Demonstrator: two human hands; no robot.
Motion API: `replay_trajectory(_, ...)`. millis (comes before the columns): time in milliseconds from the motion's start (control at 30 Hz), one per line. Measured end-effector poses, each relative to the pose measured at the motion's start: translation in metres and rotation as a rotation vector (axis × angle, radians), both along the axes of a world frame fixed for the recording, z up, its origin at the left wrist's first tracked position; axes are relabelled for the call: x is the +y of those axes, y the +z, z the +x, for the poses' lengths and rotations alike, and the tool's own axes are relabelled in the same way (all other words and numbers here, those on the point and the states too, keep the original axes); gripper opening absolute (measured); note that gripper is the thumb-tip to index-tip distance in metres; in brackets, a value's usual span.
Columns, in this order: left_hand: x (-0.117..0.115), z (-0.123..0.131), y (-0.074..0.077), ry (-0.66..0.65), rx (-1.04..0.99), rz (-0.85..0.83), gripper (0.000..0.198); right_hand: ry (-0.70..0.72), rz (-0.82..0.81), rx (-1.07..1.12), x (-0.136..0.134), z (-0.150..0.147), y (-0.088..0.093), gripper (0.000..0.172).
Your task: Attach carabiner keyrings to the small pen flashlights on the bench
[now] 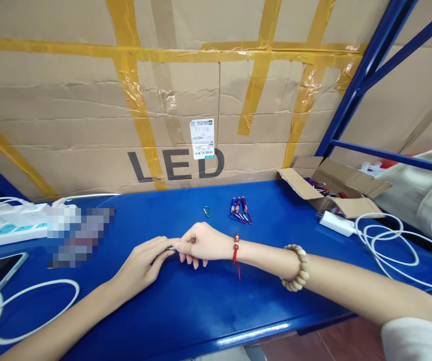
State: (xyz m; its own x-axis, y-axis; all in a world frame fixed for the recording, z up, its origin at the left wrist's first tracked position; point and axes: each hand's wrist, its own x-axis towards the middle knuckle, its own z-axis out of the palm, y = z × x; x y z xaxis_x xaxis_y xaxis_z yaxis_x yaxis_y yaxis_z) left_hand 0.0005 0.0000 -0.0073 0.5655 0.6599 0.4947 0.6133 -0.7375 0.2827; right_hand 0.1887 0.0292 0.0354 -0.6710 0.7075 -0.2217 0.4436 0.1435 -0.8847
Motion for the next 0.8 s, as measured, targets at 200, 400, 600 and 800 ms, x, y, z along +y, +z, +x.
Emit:
replay_trajectory(200, 0.001, 0.000, -0.001, 0.038, -0.088, -0.075, 0.029, -0.110, -0.402, 0.127, 0.005, 0.000, -0.002, 0.043)
replay_trajectory(400, 0.002, 0.002, 0.001, 0.076, -0.178, -0.126, 0.025, -0.161, 0.132, -0.023, 0.004, 0.000, -0.002, 0.047)
replay_trajectory(600, 0.002, 0.003, 0.007, 0.139, -0.279, -0.185, 0.021, -0.193, 0.680, -0.024, 0.001, 0.004, 0.004, 0.029)
replay_trajectory(800, 0.000, 0.006, 0.010, 0.104, -0.304, -0.205, 0.021, -0.188, 0.805, -0.009, 0.000, 0.008, 0.008, 0.027)
